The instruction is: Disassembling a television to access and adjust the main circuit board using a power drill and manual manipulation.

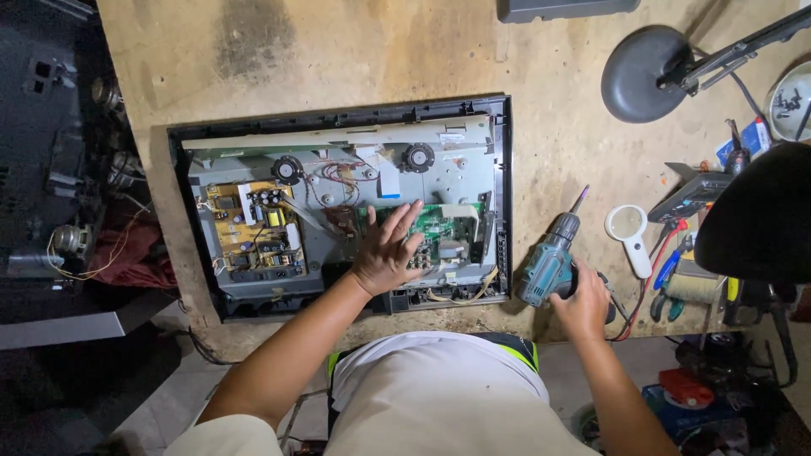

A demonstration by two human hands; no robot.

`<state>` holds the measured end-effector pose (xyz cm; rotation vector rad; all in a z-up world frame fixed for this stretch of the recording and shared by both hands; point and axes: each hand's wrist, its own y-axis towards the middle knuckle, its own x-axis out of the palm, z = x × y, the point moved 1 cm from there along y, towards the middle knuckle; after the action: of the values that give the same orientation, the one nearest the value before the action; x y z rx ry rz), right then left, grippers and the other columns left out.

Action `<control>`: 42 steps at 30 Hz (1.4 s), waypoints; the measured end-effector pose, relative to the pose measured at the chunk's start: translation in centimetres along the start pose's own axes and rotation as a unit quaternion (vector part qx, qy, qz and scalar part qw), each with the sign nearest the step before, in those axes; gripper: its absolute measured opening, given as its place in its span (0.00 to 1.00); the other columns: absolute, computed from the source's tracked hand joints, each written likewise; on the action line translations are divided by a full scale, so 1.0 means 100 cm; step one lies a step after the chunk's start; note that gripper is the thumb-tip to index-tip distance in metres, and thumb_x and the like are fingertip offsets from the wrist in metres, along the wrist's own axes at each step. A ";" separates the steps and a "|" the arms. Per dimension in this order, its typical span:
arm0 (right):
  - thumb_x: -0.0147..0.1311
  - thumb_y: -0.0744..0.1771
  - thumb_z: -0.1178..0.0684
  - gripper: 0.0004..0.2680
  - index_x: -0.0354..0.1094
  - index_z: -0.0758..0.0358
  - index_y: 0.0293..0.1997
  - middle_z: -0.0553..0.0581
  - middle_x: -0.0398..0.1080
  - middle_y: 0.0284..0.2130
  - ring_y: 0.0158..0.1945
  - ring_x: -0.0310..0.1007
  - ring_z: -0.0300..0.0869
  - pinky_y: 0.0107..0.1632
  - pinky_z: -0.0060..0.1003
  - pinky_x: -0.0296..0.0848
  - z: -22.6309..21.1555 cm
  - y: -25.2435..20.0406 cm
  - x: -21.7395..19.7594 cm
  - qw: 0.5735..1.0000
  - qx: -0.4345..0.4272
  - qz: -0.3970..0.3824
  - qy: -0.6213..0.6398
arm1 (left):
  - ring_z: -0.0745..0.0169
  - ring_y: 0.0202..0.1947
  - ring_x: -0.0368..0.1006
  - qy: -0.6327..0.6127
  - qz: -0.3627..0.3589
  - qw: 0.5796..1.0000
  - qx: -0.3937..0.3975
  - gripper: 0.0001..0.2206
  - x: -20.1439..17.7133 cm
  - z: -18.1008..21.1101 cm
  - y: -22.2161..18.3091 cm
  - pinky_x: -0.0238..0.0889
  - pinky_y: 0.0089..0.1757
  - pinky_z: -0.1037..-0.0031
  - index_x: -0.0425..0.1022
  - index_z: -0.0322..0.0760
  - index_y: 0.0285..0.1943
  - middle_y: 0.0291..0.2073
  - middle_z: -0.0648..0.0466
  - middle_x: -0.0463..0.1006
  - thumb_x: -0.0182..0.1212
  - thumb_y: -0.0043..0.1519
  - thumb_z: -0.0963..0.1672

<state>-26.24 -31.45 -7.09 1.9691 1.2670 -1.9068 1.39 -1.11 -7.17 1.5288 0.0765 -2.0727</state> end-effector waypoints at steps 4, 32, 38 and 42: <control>0.67 0.57 0.54 0.33 0.58 0.54 0.72 0.61 0.68 0.57 0.64 0.64 0.57 0.66 0.62 0.61 0.017 0.013 0.016 1.000 0.014 -0.017 -0.009 | 0.44 0.74 0.50 -0.035 -0.019 0.999 -0.026 0.33 -0.008 -0.004 0.010 0.31 0.65 0.29 0.59 0.45 0.56 0.78 0.43 0.52 0.74 0.45 0.51; 0.58 0.68 0.58 0.24 0.54 0.67 0.74 0.73 0.70 0.48 0.52 0.69 0.52 0.59 0.53 0.70 -0.164 0.035 -0.014 0.818 0.007 -0.143 0.556 | 0.40 0.75 0.45 -0.109 -0.155 0.975 -0.114 0.51 -0.038 0.030 0.022 0.24 0.65 0.24 0.57 0.42 0.71 0.73 0.39 0.54 0.79 0.36 0.54; 0.58 0.69 0.57 0.23 0.55 0.68 0.73 0.68 0.71 0.44 0.48 0.70 0.47 0.54 0.46 0.73 -0.167 0.017 -0.013 0.813 0.025 -0.117 0.570 | 0.37 0.73 0.47 -0.111 -0.172 0.960 -0.192 0.50 -0.054 0.035 0.006 0.29 0.66 0.31 0.57 0.43 0.73 0.71 0.38 0.56 0.75 0.43 0.60; 0.60 0.68 0.57 0.23 0.57 0.69 0.72 0.69 0.71 0.45 0.47 0.69 0.48 0.55 0.47 0.73 -0.160 0.001 -0.010 0.834 0.033 -0.088 0.543 | 0.41 0.56 0.66 -0.115 -0.036 0.914 -0.387 0.34 -0.055 0.046 -0.018 0.61 0.53 0.49 0.61 0.39 0.69 0.54 0.42 0.68 0.68 0.57 0.54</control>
<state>-13.73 -22.23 -3.11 3.2124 1.5824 -0.7231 -2.35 0.89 -1.09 0.7987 0.7752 -1.9057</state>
